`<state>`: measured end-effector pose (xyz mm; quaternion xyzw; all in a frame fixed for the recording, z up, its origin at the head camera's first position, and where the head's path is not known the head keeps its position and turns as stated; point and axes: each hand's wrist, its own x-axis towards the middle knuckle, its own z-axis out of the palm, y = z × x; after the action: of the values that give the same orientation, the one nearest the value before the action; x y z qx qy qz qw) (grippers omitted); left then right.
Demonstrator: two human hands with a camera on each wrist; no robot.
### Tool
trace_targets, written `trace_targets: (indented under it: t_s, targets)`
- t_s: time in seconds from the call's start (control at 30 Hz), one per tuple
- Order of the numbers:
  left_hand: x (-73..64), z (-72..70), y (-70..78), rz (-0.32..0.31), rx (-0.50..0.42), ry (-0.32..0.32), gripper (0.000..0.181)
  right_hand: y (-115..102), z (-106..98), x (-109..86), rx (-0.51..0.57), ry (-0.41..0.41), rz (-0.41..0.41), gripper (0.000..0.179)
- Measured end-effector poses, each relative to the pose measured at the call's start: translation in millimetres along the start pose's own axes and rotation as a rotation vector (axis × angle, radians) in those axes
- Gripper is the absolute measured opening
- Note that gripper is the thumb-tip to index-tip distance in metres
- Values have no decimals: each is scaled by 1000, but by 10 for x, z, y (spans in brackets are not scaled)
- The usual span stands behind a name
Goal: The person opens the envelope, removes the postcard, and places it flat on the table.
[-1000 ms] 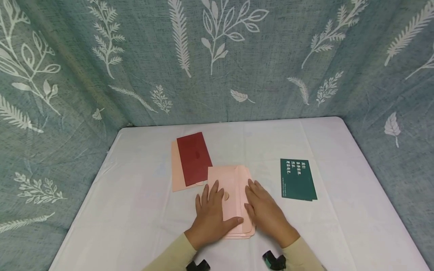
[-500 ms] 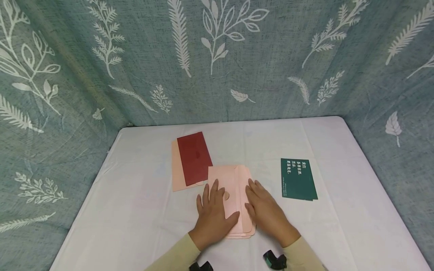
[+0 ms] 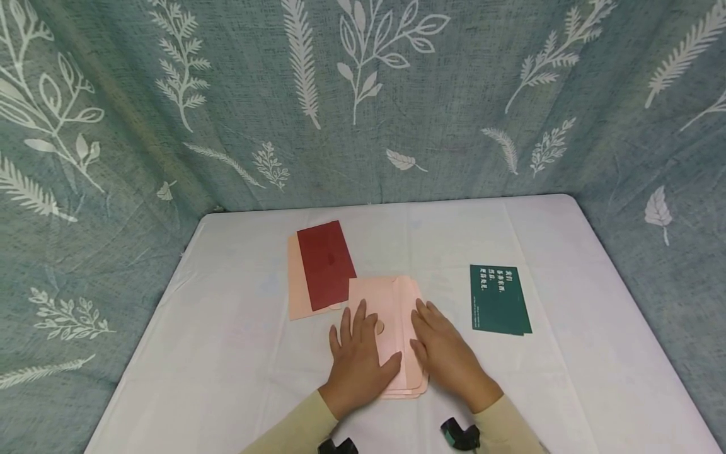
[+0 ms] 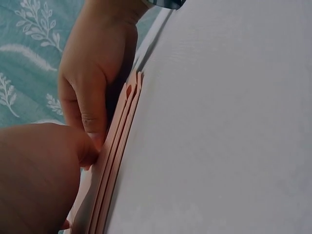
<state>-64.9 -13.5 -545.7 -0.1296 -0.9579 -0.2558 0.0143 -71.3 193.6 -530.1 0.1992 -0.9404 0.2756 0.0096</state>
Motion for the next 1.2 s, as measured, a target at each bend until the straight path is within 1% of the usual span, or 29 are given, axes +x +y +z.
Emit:
trace_targets:
  t_s: [0.2, 0.43, 0.67, 0.87, 1.1, 1.2]
  targets:
    - [-6, -7, 7, 10, -45, 19, 75, 8, 9, 4, 8, -6, 1, 55]
    - [-8, -20, -1, 22, -163, 64, 68, 10, 11, 7, 0, -3, -6, 55]
    - [-16, -48, -15, 53, -257, 82, 57, 15, 10, 7, 5, -3, -10, 55]
    - [-14, -62, -16, 89, -251, 84, 47, 27, 21, 11, 0, -6, -14, 56]
    - [-8, -65, -14, 104, -248, 58, 35, 36, 26, 15, -6, -14, -8, 56]
    - [-4, -63, -13, 113, -233, 55, 30, 40, 26, 17, -18, -10, -12, 57]
